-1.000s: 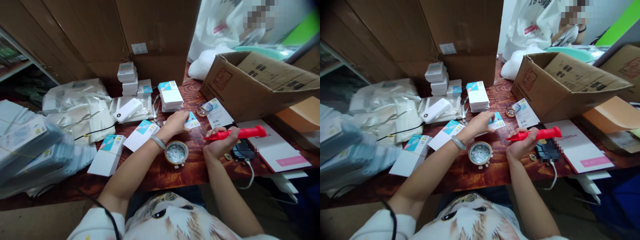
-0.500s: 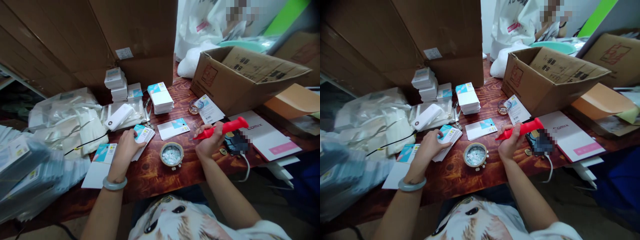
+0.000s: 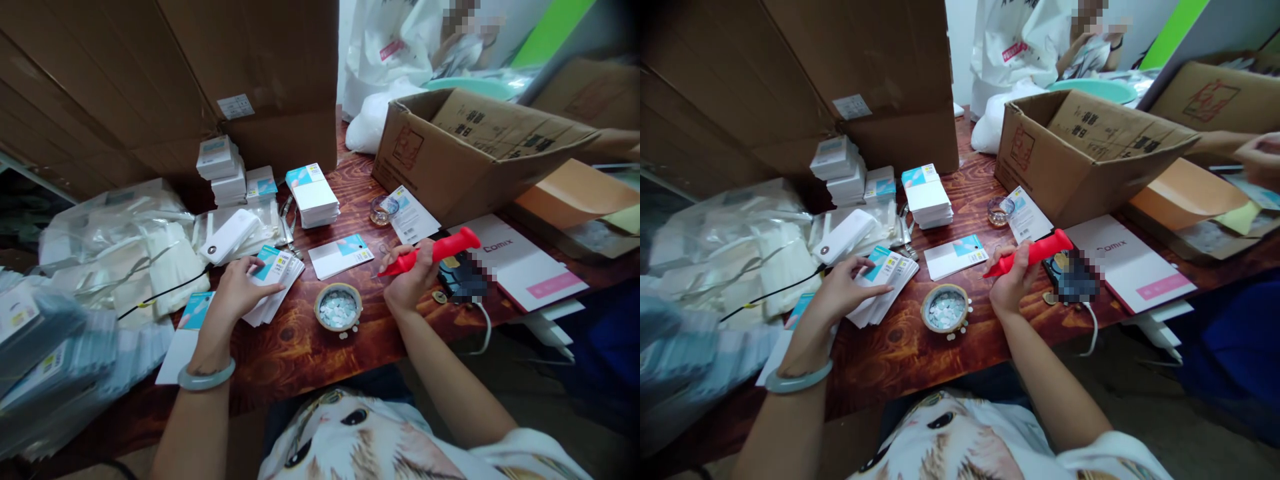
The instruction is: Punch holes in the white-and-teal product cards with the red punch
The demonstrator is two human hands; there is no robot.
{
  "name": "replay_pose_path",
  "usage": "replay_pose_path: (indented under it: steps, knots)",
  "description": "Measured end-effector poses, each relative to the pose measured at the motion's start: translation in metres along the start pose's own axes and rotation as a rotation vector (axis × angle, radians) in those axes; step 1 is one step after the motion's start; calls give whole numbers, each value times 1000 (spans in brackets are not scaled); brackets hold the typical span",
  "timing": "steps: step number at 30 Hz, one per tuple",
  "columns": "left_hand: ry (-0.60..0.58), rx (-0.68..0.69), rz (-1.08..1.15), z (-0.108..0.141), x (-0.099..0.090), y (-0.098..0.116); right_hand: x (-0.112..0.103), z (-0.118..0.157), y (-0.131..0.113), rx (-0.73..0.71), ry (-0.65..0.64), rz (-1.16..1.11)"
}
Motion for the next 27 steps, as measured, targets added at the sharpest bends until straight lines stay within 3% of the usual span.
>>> replay_pose_path:
  steps: [10,17,23,27]
  knots:
    - [-8,-33,-41,-5,3,-5,1,1,0,32,-6,46]
    - [33,11,-218,3,6,12,1,1,-1,4,-11,54]
    - [-30,-53,-79,-6,3,-1,0,2,1,19,-11,17]
    - [-68,-22,-52,-10,3,-6,1,2,0,15,-9,6]
Point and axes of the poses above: each hand's wrist, its own z-axis away from the middle knuckle, its own x-axis out of the palm, y = z × x, the point moved 7 cm from there along -z, towards the middle knuckle, and after that the axes turned 10 degrees about -x, right-handed, at the moved point
